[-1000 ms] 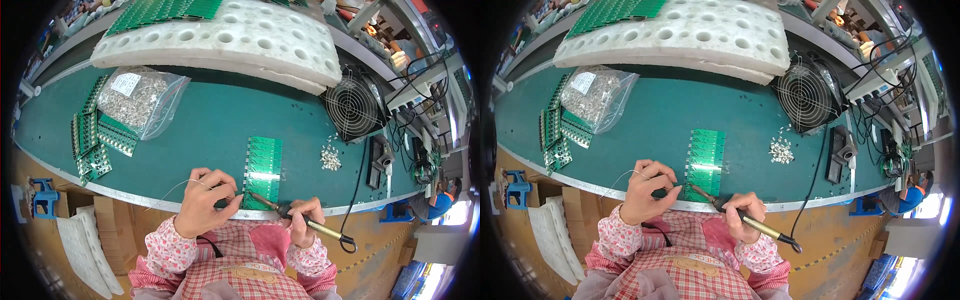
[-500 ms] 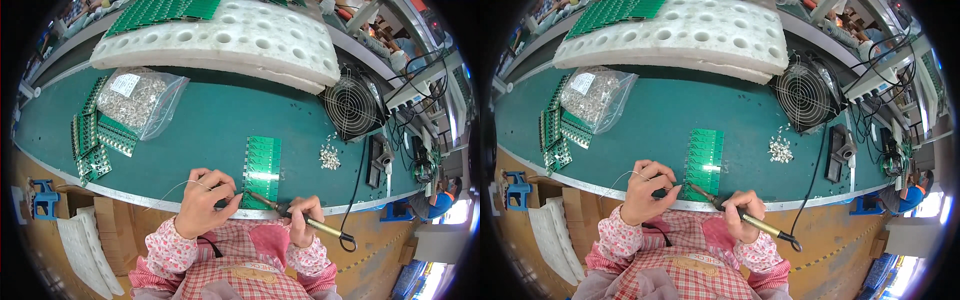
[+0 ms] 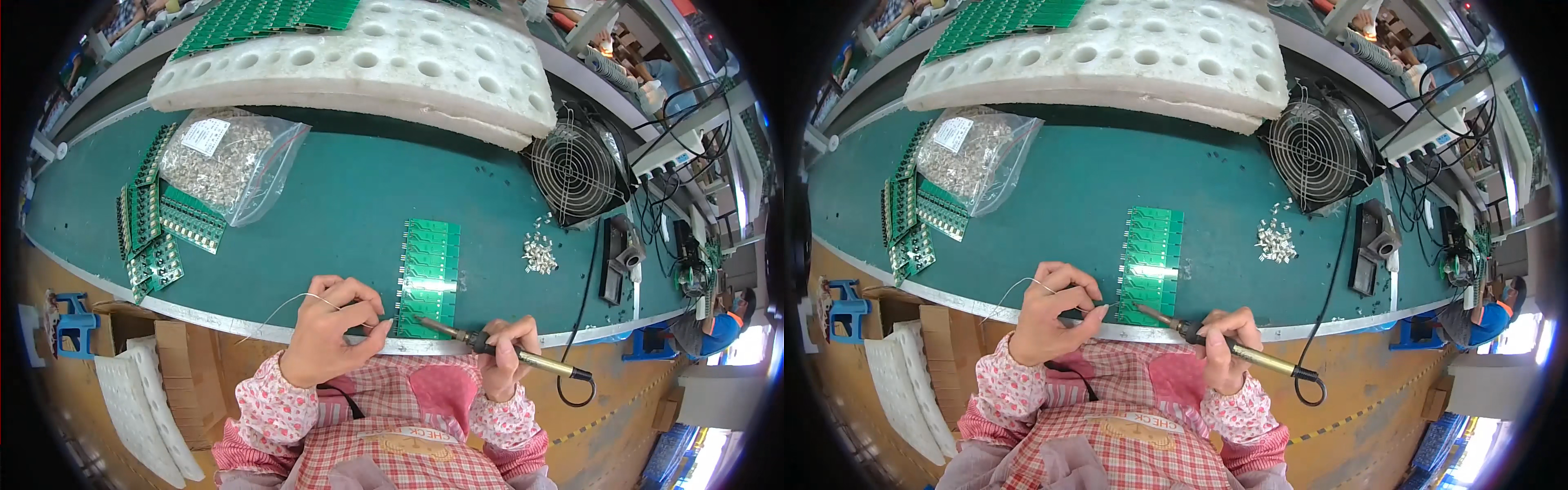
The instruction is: The person inserts small electronic components into a circuit board strip by hand and then solders them onto the board using a soldering iron and solder wire.
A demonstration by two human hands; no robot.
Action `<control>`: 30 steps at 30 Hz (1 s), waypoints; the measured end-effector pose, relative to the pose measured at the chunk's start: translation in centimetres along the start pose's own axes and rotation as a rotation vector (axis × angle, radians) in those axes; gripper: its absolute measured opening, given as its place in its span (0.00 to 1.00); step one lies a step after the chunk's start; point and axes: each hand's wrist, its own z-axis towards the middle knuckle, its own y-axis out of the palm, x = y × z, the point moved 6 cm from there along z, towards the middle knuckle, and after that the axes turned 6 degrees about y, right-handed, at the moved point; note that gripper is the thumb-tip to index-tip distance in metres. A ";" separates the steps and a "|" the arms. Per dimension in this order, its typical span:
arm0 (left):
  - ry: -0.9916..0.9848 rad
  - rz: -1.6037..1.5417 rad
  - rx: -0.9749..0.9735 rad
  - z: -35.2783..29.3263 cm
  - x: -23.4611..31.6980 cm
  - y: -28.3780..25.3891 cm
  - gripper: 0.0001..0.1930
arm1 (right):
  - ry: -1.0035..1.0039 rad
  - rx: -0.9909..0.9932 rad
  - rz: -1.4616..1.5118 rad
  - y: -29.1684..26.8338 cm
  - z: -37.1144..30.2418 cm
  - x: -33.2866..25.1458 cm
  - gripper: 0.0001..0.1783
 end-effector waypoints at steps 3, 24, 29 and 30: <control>0.018 -0.003 -0.021 0.1 0.2 0.1 0.10 | -0.057 -0.086 -0.035 0.3 -0.1 0.0 0.09; 0.043 0.042 -0.030 0.4 0.4 0.5 0.10 | 0.054 -0.152 -0.101 1.0 -0.1 -0.2 0.05; 0.065 0.056 -0.051 0.6 0.5 0.6 0.10 | 0.041 -0.163 -0.098 1.0 0.0 -0.3 0.05; 0.065 0.056 -0.051 0.6 0.5 0.6 0.10 | 0.040 -0.163 -0.098 1.0 0.0 -0.3 0.05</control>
